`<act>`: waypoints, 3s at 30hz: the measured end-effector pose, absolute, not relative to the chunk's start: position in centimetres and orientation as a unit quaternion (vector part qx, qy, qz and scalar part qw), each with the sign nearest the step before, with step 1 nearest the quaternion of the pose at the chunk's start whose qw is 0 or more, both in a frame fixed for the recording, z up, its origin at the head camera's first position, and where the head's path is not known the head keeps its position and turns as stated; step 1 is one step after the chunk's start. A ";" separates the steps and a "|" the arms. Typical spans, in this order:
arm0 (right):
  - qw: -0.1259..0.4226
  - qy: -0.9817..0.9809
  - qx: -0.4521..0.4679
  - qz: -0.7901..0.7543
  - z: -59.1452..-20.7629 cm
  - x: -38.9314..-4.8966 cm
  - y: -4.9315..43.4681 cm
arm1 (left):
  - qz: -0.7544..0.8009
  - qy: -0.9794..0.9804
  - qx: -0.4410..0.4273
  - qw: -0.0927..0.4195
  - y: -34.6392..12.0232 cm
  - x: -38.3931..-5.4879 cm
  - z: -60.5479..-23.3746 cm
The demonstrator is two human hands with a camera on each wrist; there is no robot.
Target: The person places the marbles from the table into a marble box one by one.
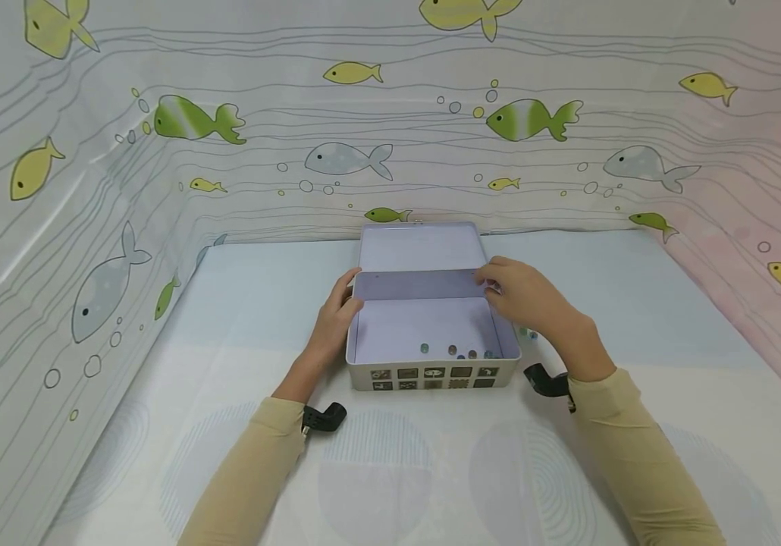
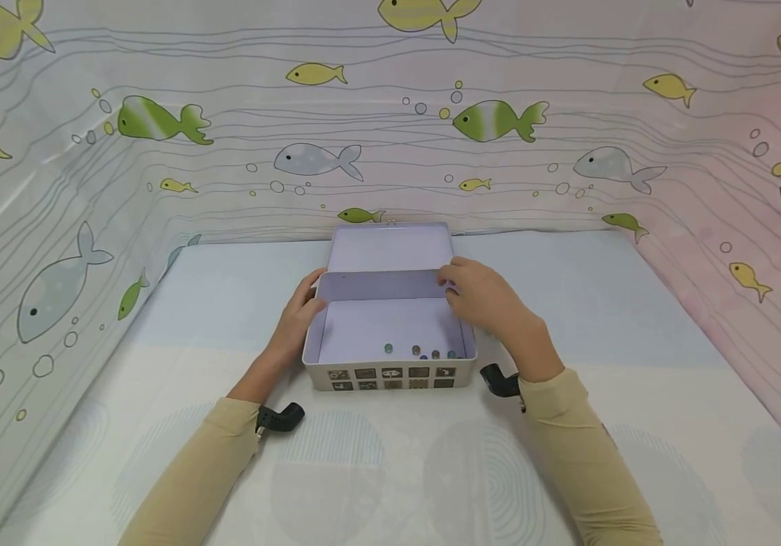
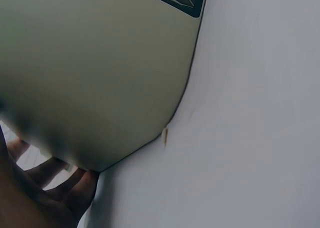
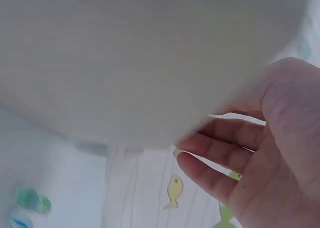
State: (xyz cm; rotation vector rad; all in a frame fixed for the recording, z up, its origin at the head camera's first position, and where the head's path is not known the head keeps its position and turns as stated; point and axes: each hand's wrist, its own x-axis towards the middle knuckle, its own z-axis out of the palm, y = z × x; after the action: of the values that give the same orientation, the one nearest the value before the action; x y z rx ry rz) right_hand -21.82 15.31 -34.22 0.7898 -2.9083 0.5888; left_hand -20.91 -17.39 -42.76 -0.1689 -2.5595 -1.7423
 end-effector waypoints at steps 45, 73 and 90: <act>-0.168 -0.966 0.154 0.124 -37.1 -24.2 20.2 | -0.556 -0.830 -0.049 0.027 -17.3 -21.0 -42.9; -0.102 -0.964 0.196 0.149 -37.5 -24.9 20.2 | -0.569 -0.821 -0.049 0.001 -17.4 -20.7 -42.1; -0.012 -0.959 0.225 0.173 -34.6 -23.6 18.8 | -0.563 -0.825 -0.049 -0.010 -16.5 -18.5 -38.6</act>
State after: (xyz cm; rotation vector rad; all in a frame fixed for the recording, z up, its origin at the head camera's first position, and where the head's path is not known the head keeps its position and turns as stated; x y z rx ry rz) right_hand -23.64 18.82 -34.64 0.7135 -3.0350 0.5474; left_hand -18.51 -16.54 -38.61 -0.1546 -2.6074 -1.7813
